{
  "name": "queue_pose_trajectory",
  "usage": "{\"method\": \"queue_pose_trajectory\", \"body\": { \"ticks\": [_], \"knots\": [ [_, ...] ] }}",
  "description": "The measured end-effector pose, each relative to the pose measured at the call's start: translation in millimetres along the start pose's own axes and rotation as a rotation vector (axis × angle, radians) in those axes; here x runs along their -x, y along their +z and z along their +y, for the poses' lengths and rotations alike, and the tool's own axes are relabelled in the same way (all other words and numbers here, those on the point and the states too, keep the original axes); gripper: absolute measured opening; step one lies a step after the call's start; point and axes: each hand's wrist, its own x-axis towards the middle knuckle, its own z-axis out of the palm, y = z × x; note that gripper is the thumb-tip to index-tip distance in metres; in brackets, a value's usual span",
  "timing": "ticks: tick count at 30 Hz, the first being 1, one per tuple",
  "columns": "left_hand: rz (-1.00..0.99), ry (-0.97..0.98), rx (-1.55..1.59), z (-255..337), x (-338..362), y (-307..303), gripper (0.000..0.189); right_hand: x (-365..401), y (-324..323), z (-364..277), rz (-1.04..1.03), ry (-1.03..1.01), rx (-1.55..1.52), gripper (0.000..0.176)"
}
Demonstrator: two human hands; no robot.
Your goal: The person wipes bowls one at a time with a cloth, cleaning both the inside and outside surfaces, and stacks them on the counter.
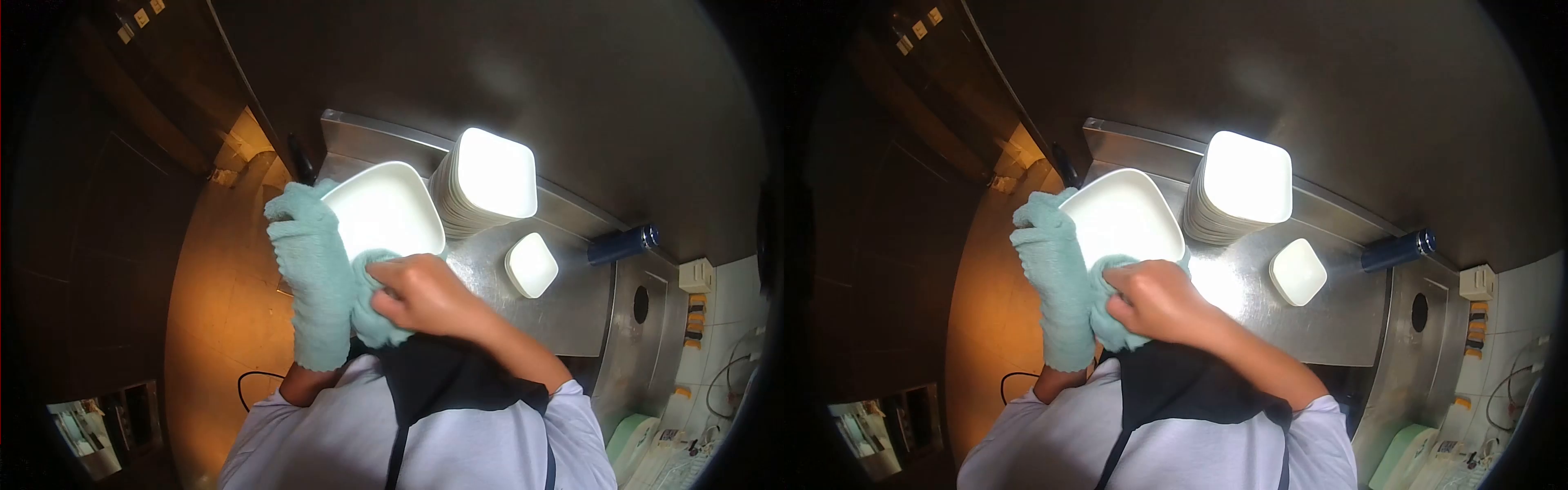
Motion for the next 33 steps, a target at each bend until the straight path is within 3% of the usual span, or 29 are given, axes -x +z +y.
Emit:
{"method": "queue_pose_trajectory", "body": {
  "ticks": [3,4,7,8,11,14,16,18,20,23,26,28,31,33],
  "knots": [
    [-0.019,0.004,0.007,6.4,-11.6,6.3,0.045,17.8,-27.1,5.2,-0.081,-0.149,-0.539,0.02],
    [-0.022,0.004,0.017,8.6,-15.2,5.8,0.045,27.6,-29.1,5.6,0.027,-0.162,-0.523,0.028],
    [-0.044,-0.028,0.031,9.8,-18.9,0.6,0.043,56.6,-28.2,17.0,0.467,-0.135,-0.338,0.027],
    [-0.053,-0.045,0.046,5.0,-17.0,0.0,0.043,66.4,-21.5,16.6,0.546,-0.001,-0.35,0.028],
    [-0.113,-0.121,0.054,-13.3,-6.4,5.1,0.041,53.9,-2.8,3.4,0.601,-0.121,-0.069,0.033],
    [-0.194,-0.208,0.051,-31.4,6.9,13.5,0.04,21.0,3.0,-3.2,0.713,-0.408,-0.129,0.053],
    [-0.228,-0.253,0.052,-38.9,14.4,18.0,0.039,7.9,-9.7,-2.2,0.7,-0.413,-0.253,0.062],
    [-0.252,-0.279,0.059,-43.5,18.1,18.5,0.038,0.3,-25.8,-3.0,0.591,-0.231,-0.469,0.064],
    [-0.252,-0.3,0.06,-47.3,21.7,16.9,0.037,-5.9,-15.5,9.7,0.486,0.105,-0.912,0.06],
    [-0.235,-0.29,0.06,-43.5,20.8,11.9,0.036,-0.7,27.4,40.5,0.534,0.206,-0.809,0.055],
    [-0.205,-0.26,0.075,-35.0,7.4,7.0,0.034,24.0,66.1,43.1,0.585,0.038,-0.526,0.058],
    [-0.187,-0.243,0.08,-30.6,1.5,5.4,0.033,34.4,54.6,30.0,0.491,-0.048,-0.272,0.058],
    [-0.182,-0.237,0.076,-31.3,-4.8,7.5,0.032,40.2,46.1,17.6,0.482,-0.223,-0.158,0.057],
    [-0.188,-0.241,0.056,-37.5,-3.7,12.2,0.031,24.8,21.8,0.6,0.595,-0.362,-0.132,0.049]
  ]
}}
